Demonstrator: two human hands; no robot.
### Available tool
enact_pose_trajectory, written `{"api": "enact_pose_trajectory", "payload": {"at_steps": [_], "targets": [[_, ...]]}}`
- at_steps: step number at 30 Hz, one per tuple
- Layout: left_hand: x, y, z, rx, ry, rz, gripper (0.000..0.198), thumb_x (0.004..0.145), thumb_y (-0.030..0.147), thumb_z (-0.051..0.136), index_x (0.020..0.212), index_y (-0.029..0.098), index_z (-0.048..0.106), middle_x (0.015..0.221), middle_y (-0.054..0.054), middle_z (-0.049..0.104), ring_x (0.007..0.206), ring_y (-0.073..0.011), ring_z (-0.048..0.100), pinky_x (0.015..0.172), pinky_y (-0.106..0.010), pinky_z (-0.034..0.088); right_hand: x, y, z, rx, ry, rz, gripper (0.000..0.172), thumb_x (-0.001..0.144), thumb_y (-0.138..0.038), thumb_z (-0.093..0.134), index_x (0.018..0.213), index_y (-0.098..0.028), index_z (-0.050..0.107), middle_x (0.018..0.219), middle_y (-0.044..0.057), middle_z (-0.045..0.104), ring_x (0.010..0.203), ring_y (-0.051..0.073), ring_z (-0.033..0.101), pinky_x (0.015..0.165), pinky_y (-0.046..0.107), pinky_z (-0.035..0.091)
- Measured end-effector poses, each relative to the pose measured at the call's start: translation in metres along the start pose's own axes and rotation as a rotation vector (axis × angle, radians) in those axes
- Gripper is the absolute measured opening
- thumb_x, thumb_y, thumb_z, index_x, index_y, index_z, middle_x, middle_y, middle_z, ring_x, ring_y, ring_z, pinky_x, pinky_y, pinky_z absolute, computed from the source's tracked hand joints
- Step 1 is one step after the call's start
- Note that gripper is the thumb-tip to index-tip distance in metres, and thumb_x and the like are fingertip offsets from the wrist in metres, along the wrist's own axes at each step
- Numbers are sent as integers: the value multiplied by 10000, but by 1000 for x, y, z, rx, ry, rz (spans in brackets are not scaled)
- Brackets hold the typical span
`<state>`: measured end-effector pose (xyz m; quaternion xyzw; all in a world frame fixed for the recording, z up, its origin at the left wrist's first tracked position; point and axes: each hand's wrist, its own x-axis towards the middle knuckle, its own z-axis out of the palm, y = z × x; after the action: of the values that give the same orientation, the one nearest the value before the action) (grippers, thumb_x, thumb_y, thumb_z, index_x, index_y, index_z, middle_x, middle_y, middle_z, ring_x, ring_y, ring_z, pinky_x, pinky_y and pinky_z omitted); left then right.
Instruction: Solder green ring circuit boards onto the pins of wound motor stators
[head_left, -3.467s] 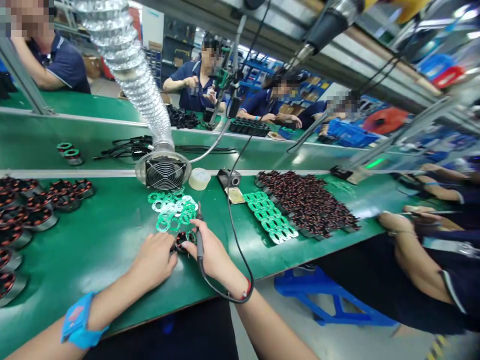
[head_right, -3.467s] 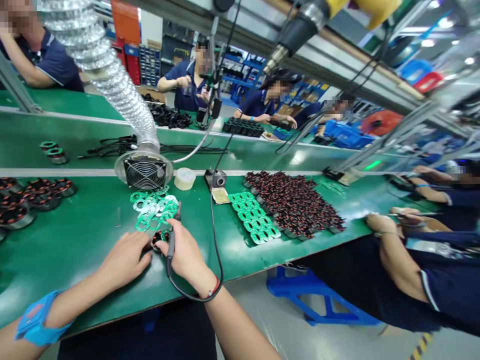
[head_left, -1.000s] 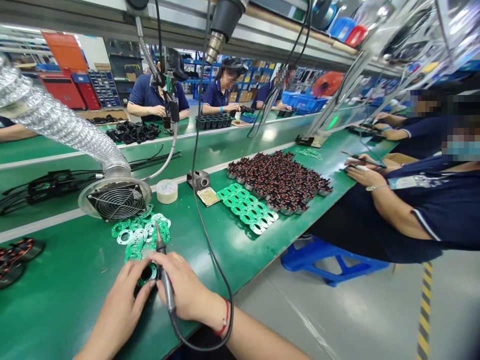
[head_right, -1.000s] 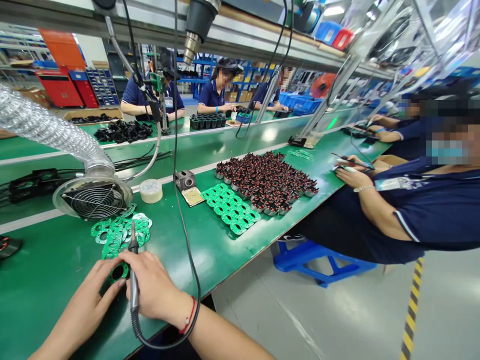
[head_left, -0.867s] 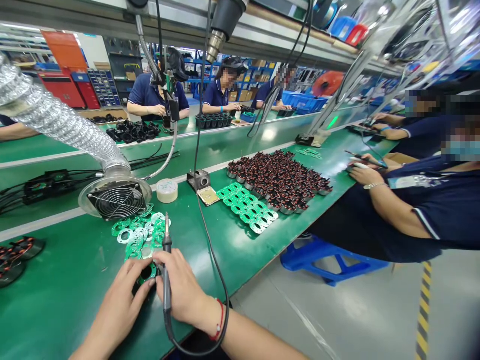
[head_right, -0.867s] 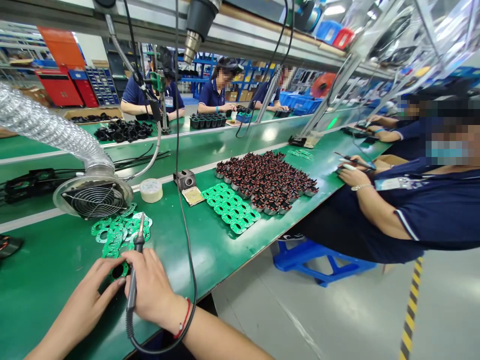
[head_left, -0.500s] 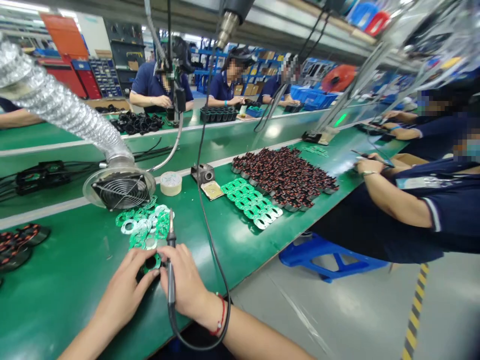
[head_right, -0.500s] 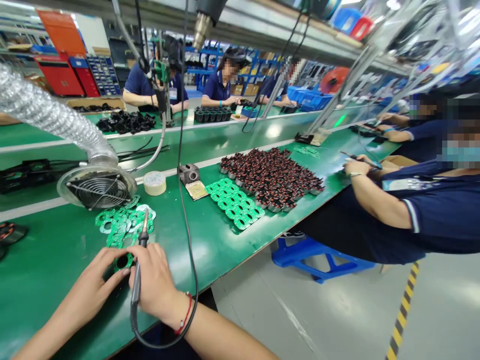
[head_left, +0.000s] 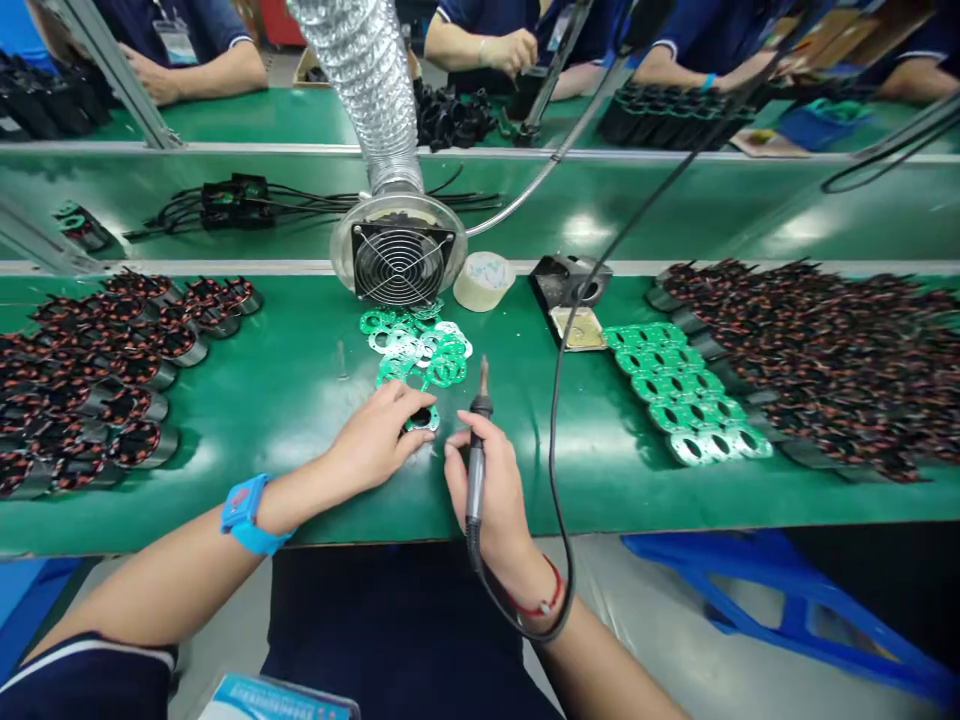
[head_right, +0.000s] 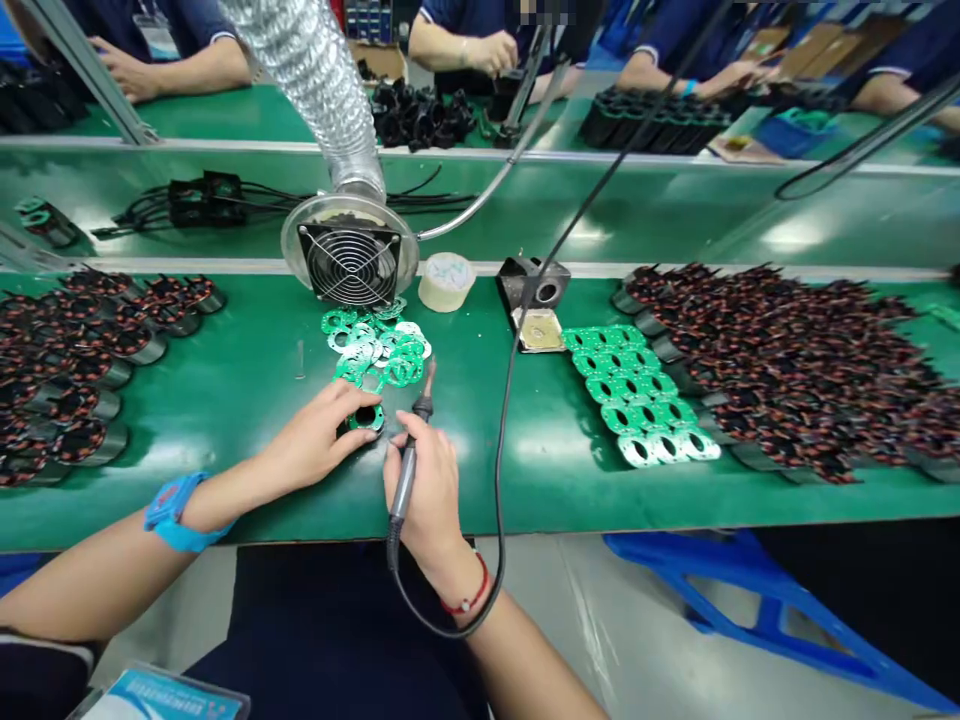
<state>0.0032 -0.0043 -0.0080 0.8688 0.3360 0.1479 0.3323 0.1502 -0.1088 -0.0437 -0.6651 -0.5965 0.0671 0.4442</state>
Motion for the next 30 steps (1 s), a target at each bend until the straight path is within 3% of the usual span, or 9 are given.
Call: {"api": "enact_pose_trajectory", "payload": {"at_steps": [5, 12, 17, 22, 30], "targets": [[-1, 2, -2, -6, -18, -8, 331, 930, 223, 522, 1252, 168, 575, 1133, -97, 585, 1105, -244, 558, 979, -421, 496, 12, -6, 4, -21, -1, -50, 342, 920, -173, 516, 1258, -224, 507, 971, 59, 641, 904, 231, 583, 818, 404, 479], [-2, -2, -1, -69, 6, 11, 342, 939, 286, 483, 1252, 211, 600, 1156, -95, 608, 1108, -242, 590, 998, -423, 500, 14, -9, 10, 36, -56, 36, 363, 897, -133, 476, 1245, -227, 514, 937, 49, 640, 893, 226, 568, 812, 390, 452], [-1, -7, -9, -55, -65, 36, 350, 942, 320, 468, 1245, 242, 626, 1248, -92, 610, 1170, -242, 598, 1041, -410, 500, 14, -11, 17, 21, 24, 34, 361, 837, -81, 463, 1158, -225, 545, 870, 29, 622, 830, 216, 549, 760, 363, 420], [-3, -12, -15, 28, -106, 70, 371, 932, 277, 473, 1260, 270, 648, 1386, -75, 579, 1253, -245, 591, 1060, -390, 511, 14, -9, 20, 8, 84, -49, 394, 840, -58, 458, 1197, -219, 506, 886, 21, 627, 820, 197, 552, 763, 344, 422], [-3, -15, -3, 115, -12, 129, 368, 942, 273, 448, 1256, 220, 633, 1325, -95, 642, 1228, -242, 618, 1053, -378, 525, 14, -5, 15, 116, 26, -72, 486, 779, -18, 485, 1209, -244, 479, 894, 4, 619, 829, 190, 555, 773, 338, 445]]}}
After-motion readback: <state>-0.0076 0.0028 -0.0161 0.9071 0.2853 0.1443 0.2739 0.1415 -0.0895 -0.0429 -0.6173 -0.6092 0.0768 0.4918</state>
